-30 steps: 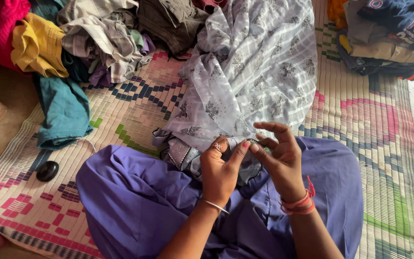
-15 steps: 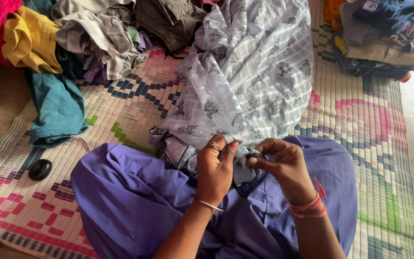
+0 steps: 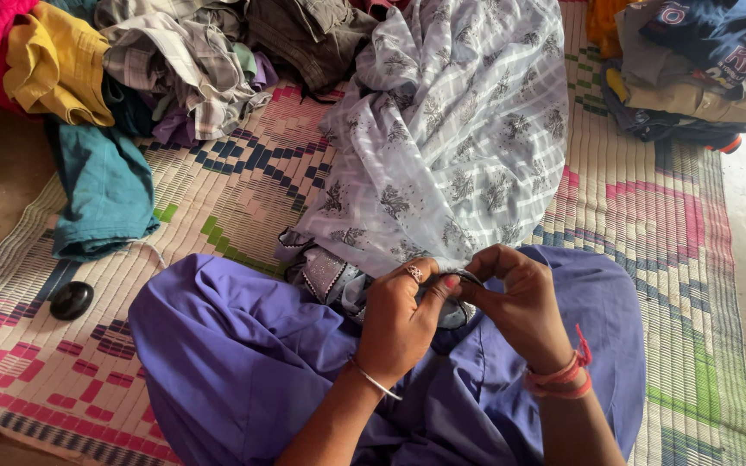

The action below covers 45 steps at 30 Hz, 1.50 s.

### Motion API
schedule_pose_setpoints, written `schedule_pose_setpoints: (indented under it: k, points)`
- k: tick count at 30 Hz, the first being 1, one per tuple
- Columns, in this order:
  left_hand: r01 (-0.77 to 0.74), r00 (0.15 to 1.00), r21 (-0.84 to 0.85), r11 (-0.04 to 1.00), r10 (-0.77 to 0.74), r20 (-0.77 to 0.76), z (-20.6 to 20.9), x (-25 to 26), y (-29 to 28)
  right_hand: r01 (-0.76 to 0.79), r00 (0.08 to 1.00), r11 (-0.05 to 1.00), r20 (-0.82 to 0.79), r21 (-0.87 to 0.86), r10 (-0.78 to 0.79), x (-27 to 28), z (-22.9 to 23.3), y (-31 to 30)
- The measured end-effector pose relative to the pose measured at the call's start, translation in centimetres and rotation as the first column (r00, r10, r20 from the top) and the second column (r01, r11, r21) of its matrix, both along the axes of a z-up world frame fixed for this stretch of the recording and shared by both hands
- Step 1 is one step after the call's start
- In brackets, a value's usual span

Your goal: The person sits on a mat and folds a light-colored patterned garment by hand. They smooth the fabric, align edges, and fold it into a compact shape, then place it aside.

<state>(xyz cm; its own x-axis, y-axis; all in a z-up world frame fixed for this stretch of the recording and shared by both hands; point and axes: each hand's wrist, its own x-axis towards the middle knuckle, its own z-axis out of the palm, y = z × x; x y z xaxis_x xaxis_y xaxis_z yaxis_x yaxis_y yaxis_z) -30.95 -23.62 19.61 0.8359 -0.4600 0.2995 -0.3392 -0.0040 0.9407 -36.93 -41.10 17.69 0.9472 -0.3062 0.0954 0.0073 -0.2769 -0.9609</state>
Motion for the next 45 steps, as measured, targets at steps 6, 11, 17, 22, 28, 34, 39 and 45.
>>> schedule_pose_setpoints:
  k: [6,11,17,22,28,34,39,45]
  points:
    - [-0.065,0.997,0.102,0.993,0.062,0.039,-0.6,0.4,-0.1,-0.026,1.0,0.995,0.003,-0.099,0.026,-0.5,1.6,0.7]
    - [-0.073,0.982,-0.111,0.991,0.091,0.165,-0.1,0.1,-0.1,0.139,0.981,0.912,0.177,-0.386,-0.074,-0.3,2.3,1.9]
    - [-0.232,0.969,-0.07,0.97,0.237,0.068,0.1,-0.3,-0.3,0.191,0.961,0.907,0.261,-0.374,-0.094,-0.3,2.9,3.7]
    - [-0.29,0.951,-0.062,0.955,0.295,0.092,-0.5,-0.5,-0.4,0.112,0.971,0.906,0.238,-0.409,-0.012,-0.3,3.8,4.1]
    - [-0.316,0.945,-0.028,0.948,0.317,0.081,-0.7,-0.4,-0.5,0.107,0.969,0.943,0.246,-0.316,-0.027,0.1,3.5,4.2]
    - [-0.364,0.856,-0.143,0.92,0.391,0.337,-0.7,-0.5,-0.4,0.144,0.973,0.944,0.219,-0.298,-0.079,-0.1,2.7,3.6]
    - [-0.362,0.931,-0.21,0.908,0.362,-0.038,-0.7,-0.9,-0.7,0.097,0.979,0.977,0.197,-0.188,-0.059,-0.3,2.5,3.7]
    - [-0.376,0.89,-0.137,0.917,0.398,0.224,0.0,-1.0,-0.2,0.12,0.962,0.969,0.266,-0.217,-0.059,-0.5,3.5,4.3]
